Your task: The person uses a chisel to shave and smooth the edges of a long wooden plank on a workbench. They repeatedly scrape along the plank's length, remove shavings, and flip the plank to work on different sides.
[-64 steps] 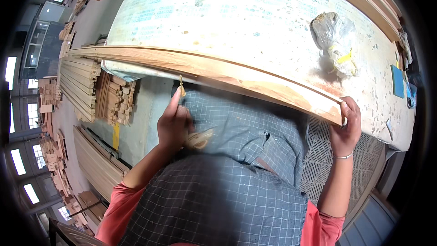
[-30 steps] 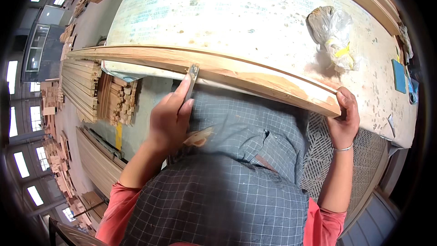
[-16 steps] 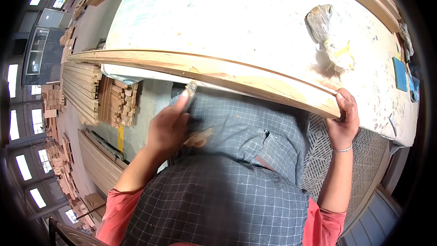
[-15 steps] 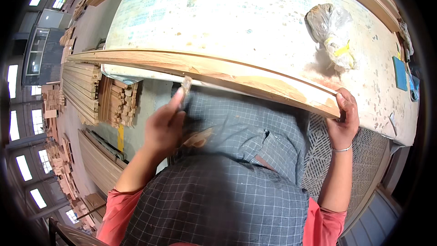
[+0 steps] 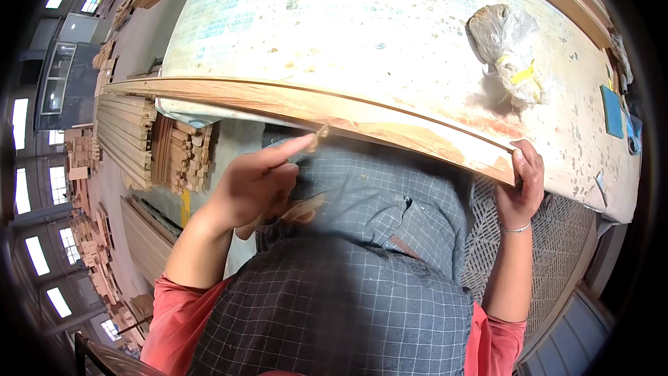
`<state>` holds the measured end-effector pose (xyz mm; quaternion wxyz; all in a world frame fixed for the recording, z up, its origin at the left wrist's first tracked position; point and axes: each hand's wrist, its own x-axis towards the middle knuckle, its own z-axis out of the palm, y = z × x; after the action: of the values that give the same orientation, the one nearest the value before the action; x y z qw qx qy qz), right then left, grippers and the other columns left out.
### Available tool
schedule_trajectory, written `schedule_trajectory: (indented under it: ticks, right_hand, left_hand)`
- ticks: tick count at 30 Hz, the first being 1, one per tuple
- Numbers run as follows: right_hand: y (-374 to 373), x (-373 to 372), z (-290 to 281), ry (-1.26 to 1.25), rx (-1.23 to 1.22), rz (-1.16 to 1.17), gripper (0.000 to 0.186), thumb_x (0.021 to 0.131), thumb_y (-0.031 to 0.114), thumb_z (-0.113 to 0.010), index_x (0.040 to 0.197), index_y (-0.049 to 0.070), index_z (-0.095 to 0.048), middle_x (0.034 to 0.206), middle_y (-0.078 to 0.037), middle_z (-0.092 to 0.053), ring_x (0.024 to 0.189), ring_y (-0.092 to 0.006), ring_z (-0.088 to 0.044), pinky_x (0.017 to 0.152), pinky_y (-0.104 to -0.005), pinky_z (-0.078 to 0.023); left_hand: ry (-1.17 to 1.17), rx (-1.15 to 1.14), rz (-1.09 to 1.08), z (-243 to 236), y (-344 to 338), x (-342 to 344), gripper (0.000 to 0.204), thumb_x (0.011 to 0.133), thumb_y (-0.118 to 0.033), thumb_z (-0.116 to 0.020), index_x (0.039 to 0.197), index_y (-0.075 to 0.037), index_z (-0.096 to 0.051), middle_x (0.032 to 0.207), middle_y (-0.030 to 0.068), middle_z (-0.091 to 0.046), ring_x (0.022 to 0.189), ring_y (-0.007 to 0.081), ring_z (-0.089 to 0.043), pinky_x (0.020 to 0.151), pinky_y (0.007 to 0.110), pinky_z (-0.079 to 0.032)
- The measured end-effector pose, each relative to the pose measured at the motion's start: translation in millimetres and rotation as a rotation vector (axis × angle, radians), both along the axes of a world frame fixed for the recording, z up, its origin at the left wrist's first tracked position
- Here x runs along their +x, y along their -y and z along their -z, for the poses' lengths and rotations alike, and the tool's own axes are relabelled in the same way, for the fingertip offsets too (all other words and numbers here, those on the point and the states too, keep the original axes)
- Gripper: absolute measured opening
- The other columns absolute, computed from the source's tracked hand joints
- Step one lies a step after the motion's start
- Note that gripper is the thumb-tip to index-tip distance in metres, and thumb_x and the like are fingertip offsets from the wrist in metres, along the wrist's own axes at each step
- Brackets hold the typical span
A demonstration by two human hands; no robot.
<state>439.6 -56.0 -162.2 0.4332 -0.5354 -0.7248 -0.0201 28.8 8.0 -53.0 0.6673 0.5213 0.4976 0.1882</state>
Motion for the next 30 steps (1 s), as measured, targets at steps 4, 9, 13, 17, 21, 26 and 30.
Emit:
schedule_trajectory:
  ticks: [4,9,13,17,21,26,30]
  right_hand:
    - [-1,-1,-2,-0.014,-0.005,-0.001,0.07,0.062,-0.018,-0.072,0.124,0.007,-0.051,0.117,-0.021,-0.061,0.105,-0.0345,-0.061,0.092,-0.0395,-0.048]
    - [-1,2,4,-0.048,-0.006,-0.025,0.07,0.061,-0.018,-0.071,0.124,0.006,-0.051,0.119,-0.021,-0.061,0.107,-0.0342,-0.06,0.093,-0.0384,-0.048]
    - [4,5,-2,0.096,-0.003,0.028,0.063,0.067,-0.014,-0.074,0.122,0.006,-0.052,0.12,-0.022,-0.062,0.108,-0.0363,-0.061,0.095,-0.0422,-0.049]
    - [6,13,-4,0.128,0.027,0.035,0.059,0.072,-0.013,-0.073,0.124,0.006,-0.053,0.117,-0.023,-0.064,0.106,-0.0372,-0.063,0.093,-0.0427,-0.051]
    - [10,47,-13,0.184,-0.009,0.074,0.063,0.073,-0.015,-0.071,0.127,0.009,-0.053,0.124,-0.02,-0.061,0.114,-0.0351,-0.06,0.095,-0.0419,-0.049]
    - [41,156,-12,0.214,-0.04,0.286,0.07,0.073,-0.015,-0.073,0.135,0.007,-0.05,0.129,-0.015,-0.06,0.121,-0.0306,-0.057,0.102,-0.0418,-0.047]
    - [64,221,-24,0.513,-0.288,0.688,0.055,0.085,-0.011,-0.059,0.135,0.011,-0.054,0.137,-0.011,-0.055,0.124,-0.0271,-0.054,0.101,-0.0373,-0.048]
  left_hand:
    - [-0.232,0.283,-0.088,11,-3,-3,0.048,0.099,-0.003,-0.048,0.146,-0.012,-0.047,0.07,-0.0022,-0.051,0.053,0.0054,-0.045,0.049,0.021,-0.04]
    - [-0.25,0.179,0.178,-4,2,27,0.047,0.1,-0.004,-0.05,0.147,-0.013,-0.046,0.069,-0.0045,-0.05,0.056,0.0044,-0.044,0.052,0.022,-0.043]
    - [-0.141,-0.008,0.194,-5,11,22,0.05,0.101,-0.002,-0.048,0.149,-0.014,-0.041,0.068,-0.0046,-0.048,0.058,0.0048,-0.044,0.054,0.024,-0.043]
    - [0.015,-0.073,0.079,7,21,3,0.054,0.1,0.0,-0.045,0.152,-0.011,-0.035,0.067,-0.0038,-0.046,0.06,0.0062,-0.043,0.06,0.027,-0.044]
    - [-0.173,0.02,0.106,8,25,-10,0.055,0.099,-0.003,-0.05,0.152,-0.01,-0.035,0.072,-0.0034,-0.049,0.065,0.0064,-0.048,0.063,0.026,-0.047]
    - [-0.346,0.08,0.047,25,39,-36,0.057,0.095,-0.018,-0.053,0.15,-0.02,-0.038,0.088,0.0182,-0.064,0.074,0.0243,-0.062,0.071,0.036,-0.049]
    - [-0.452,0.366,0.023,51,41,-53,0.055,0.095,-0.009,-0.052,0.148,-0.014,-0.04,0.082,0.0105,-0.058,0.068,0.0201,-0.056,0.062,0.032,-0.046]
